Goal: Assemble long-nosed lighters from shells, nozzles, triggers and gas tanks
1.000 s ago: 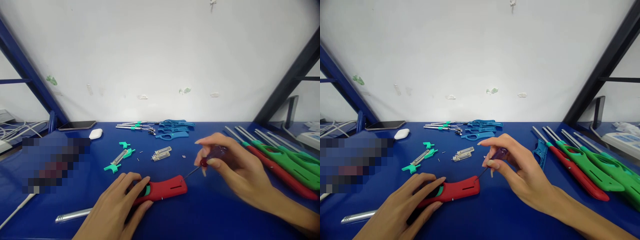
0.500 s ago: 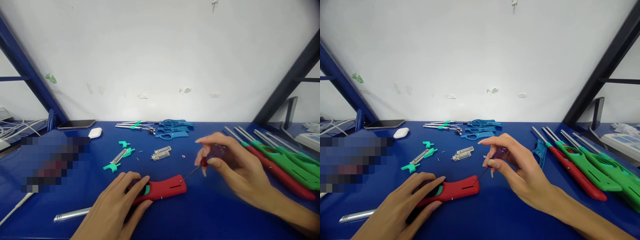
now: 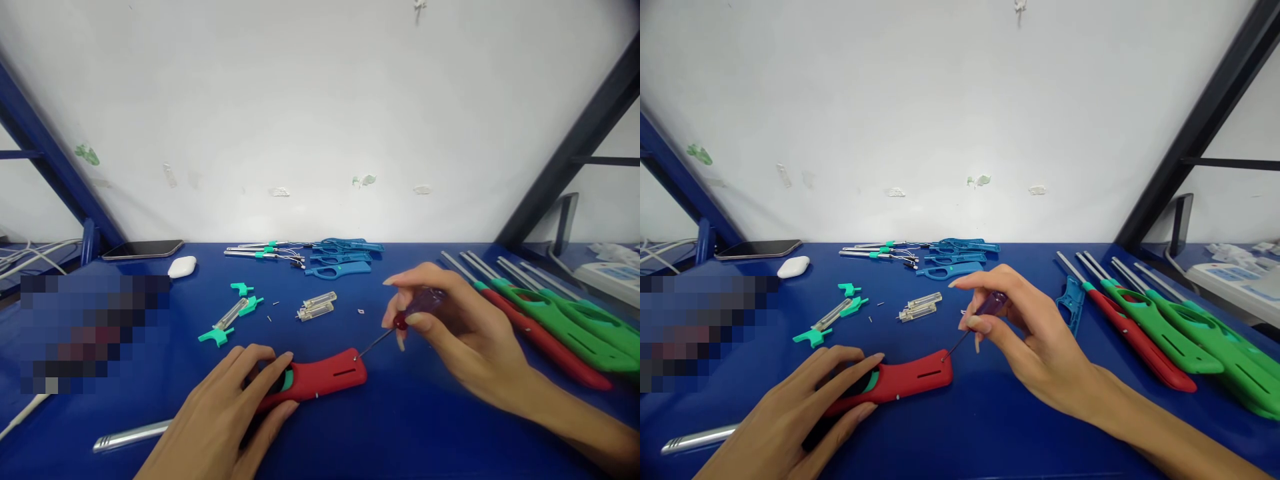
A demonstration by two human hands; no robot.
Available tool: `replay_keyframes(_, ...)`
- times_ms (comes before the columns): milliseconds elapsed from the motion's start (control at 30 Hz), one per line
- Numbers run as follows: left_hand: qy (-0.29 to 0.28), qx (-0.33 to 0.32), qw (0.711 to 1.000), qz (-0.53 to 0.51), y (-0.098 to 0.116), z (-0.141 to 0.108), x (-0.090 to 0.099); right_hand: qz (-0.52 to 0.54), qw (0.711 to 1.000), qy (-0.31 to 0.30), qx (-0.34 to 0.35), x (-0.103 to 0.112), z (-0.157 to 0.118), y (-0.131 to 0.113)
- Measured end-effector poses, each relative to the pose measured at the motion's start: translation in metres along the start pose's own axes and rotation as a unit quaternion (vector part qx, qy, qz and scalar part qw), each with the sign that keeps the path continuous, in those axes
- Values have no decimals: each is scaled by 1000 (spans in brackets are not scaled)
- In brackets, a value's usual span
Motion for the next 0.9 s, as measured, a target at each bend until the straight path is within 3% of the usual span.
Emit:
replay_keyframes(800, 3, -6, 1000, -4, 2, 0, 0, -45, 998, -35, 15, -5, -2, 0)
replay_keyframes(900, -8, -12, 1000, -10, 4, 2, -1, -34, 999, -16, 29, -5, 0, -5)
Point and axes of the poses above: each hand's wrist, its own z-axis towards the middle knuckle, its own x-axis out of the back of the hand, y = z × x, the point moved 10 cm from there along z, towards the middle knuckle, and after that the axes turned 4 degrees about -z, right-handed, at the moved point
